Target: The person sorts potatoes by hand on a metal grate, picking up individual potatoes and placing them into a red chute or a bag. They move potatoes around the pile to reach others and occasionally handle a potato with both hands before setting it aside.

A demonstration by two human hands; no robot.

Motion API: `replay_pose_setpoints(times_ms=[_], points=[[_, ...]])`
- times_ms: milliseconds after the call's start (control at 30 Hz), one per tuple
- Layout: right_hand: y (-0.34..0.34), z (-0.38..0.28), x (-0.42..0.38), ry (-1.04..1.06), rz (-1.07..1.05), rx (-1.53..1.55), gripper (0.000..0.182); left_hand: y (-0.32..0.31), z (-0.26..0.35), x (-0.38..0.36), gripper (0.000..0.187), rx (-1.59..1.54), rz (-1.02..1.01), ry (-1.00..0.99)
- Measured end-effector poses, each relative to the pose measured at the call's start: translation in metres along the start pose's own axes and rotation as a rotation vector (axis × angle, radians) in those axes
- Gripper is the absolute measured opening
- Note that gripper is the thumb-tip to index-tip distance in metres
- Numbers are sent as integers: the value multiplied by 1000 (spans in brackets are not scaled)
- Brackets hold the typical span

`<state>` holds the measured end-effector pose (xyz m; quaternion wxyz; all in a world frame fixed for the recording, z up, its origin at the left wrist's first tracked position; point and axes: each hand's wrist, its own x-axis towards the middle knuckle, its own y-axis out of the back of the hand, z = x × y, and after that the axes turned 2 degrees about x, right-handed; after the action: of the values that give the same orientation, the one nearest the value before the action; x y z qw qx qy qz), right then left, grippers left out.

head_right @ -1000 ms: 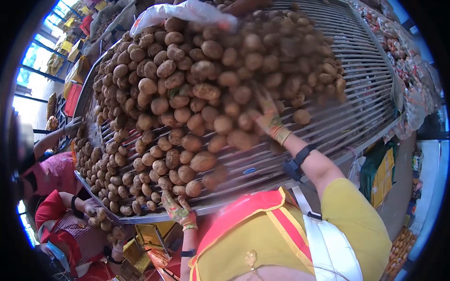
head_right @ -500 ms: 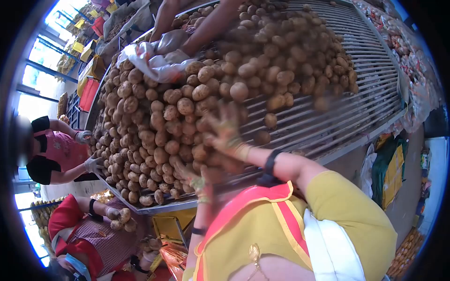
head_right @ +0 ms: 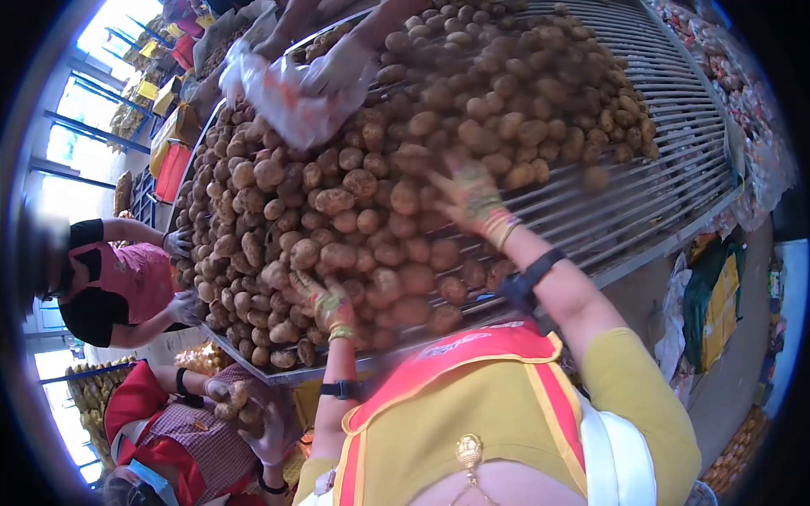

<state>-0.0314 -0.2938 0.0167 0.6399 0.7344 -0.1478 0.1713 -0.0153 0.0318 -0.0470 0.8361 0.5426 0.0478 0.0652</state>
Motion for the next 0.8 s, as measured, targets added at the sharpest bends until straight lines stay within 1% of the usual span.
replay_pose_setpoints(times_ms=[67,100,133,200,233,300,367,433,467,500,533,567,600,667,700,767,800], points=[[-2,12,-31,-9,-52,175,55,6,14,-2,70,-24,-48,-45],[-8,11,-47,-126,11,291,52,-34,-6,-1,69,203,197,-265],[-15,9,-68,-241,67,403,50,-17,19,-11,61,367,233,-581],[-19,21,-117,-302,-70,284,49,13,67,-17,53,371,199,-954],[-11,21,-131,-292,-29,219,47,14,88,-8,51,210,141,-1010],[8,21,-149,-270,63,83,42,8,116,9,50,-13,49,-1060],[32,18,-163,-467,-25,7,40,3,137,27,50,-121,-18,-1048],[40,27,-175,-657,-119,-16,36,-6,168,37,37,-187,62,-1273],[40,38,-187,-752,-176,-5,33,-12,180,41,32,-80,10,-1313],[29,59,-207,-835,-120,144,34,-18,187,44,28,29,-45,-1341],[18,91,-236,-785,-227,128,37,-25,191,47,26,109,-134,-1316],[24,100,-238,-864,-296,192,39,-31,196,52,25,185,-216,-1290],[24,95,-238,-928,-120,180,37,-30,201,55,24,260,-295,-1262],[26,89,-233,-884,-24,89,36,-19,205,50,22,369,-297,-1265],[31,81,-212,-795,15,121,36,-15,200,44,22,423,-159,-1340],[38,54,-155,-632,116,157,35,-22,182,24,22,200,-131,-1345],[26,46,-131,-601,167,371,36,-30,168,12,23,51,-129,-1364]])
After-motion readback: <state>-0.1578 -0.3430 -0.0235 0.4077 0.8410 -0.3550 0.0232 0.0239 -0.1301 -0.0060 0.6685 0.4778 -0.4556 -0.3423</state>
